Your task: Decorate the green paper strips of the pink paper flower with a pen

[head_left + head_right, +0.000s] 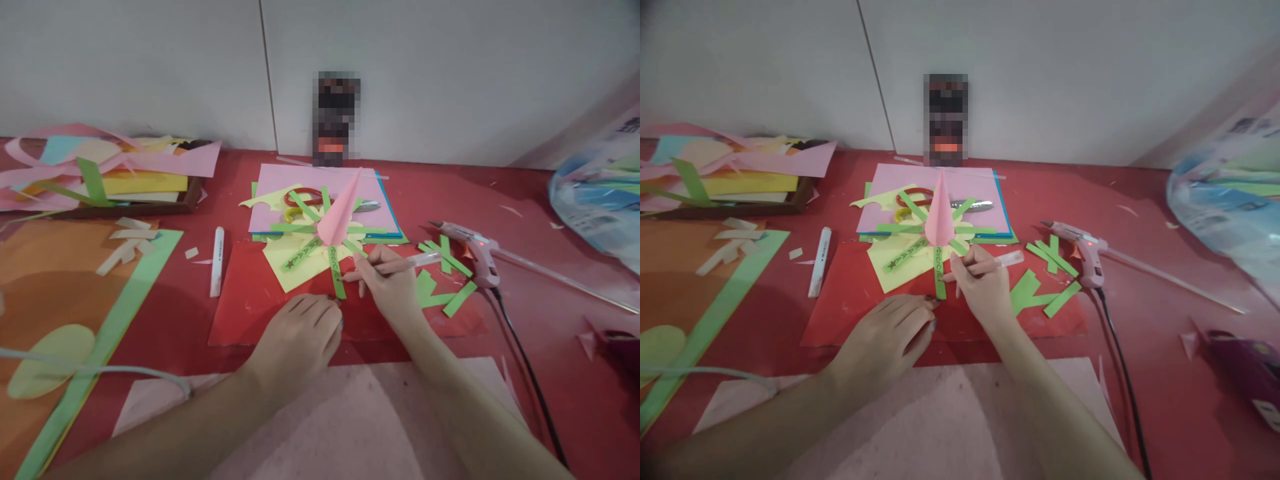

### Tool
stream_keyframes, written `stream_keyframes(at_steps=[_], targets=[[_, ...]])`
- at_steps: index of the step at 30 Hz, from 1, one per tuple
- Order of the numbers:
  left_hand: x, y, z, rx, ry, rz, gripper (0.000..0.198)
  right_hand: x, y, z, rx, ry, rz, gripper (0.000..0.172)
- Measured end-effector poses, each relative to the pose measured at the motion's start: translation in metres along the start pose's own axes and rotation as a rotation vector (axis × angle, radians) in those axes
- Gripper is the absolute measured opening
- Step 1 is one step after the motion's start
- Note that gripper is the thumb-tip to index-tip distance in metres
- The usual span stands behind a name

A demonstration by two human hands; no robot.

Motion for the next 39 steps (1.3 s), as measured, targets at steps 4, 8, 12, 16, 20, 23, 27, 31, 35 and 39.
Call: stream_keyframes(at_steps=[4, 8, 12, 16, 20, 23, 27, 31, 35, 39], targets=[[-0.0005, 0.0005, -0.0020, -0.004, 0.015, 0.002, 0.015, 0.0001, 0.0004, -0.0011, -0.016, 0.008, 0.012, 0.037], [-0.0006, 0.0016, -0.0027, -0.015, 0.022, 0.008, 0.014, -0.0004, -0.0010, -0.0020, -0.028, 0.020, 0.001, 0.035], [-0.0003, 0.0018, -0.0007, -0.015, 0.002, 0.008, 0.014, -0.0006, -0.0013, -0.0021, -0.047, 0.028, -0.001, 0.036], [-0.0002, 0.0015, -0.0009, -0.023, -0.002, 0.007, 0.014, 0.0001, -0.0023, -0.0035, -0.018, 0.043, -0.002, 0.034], [-0.0004, 0.0018, -0.0017, -0.017, -0.002, 0.007, 0.014, 0.0010, -0.0027, -0.0025, -0.023, 0.024, 0.009, 0.034], [-0.0005, 0.0020, -0.0014, -0.016, -0.003, 0.009, 0.013, 0.0006, -0.0011, -0.0014, -0.049, 0.011, 0.021, 0.035], [-0.0003, 0.0023, -0.0012, -0.020, 0.001, 0.015, 0.014, 0.0000, -0.0014, -0.0007, -0.036, 0.006, -0.001, 0.033], [-0.0001, 0.0005, -0.0015, -0.008, 0.003, -0.011, 0.015, -0.0002, -0.0024, -0.0020, -0.001, 0.023, -0.007, 0.033], [-0.0008, -0.0011, -0.0011, 0.016, -0.009, -0.032, 0.015, -0.0011, -0.0059, -0.0001, 0.054, 0.001, -0.046, 0.033], [-0.0015, -0.0022, -0.0022, 0.049, 0.000, -0.050, 0.015, -0.0028, -0.0064, -0.0011, 0.070, 0.018, -0.064, 0.034]])
Point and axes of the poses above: each hand's wrist, its own x-axis towards the middle knuckle, its own z-axis out of the back of the hand, y = z × x, the point moved 8 cm from there along x, towards the middle knuckle, and after that the axes turned 11 degrees about -y, right-handed, at the moved point
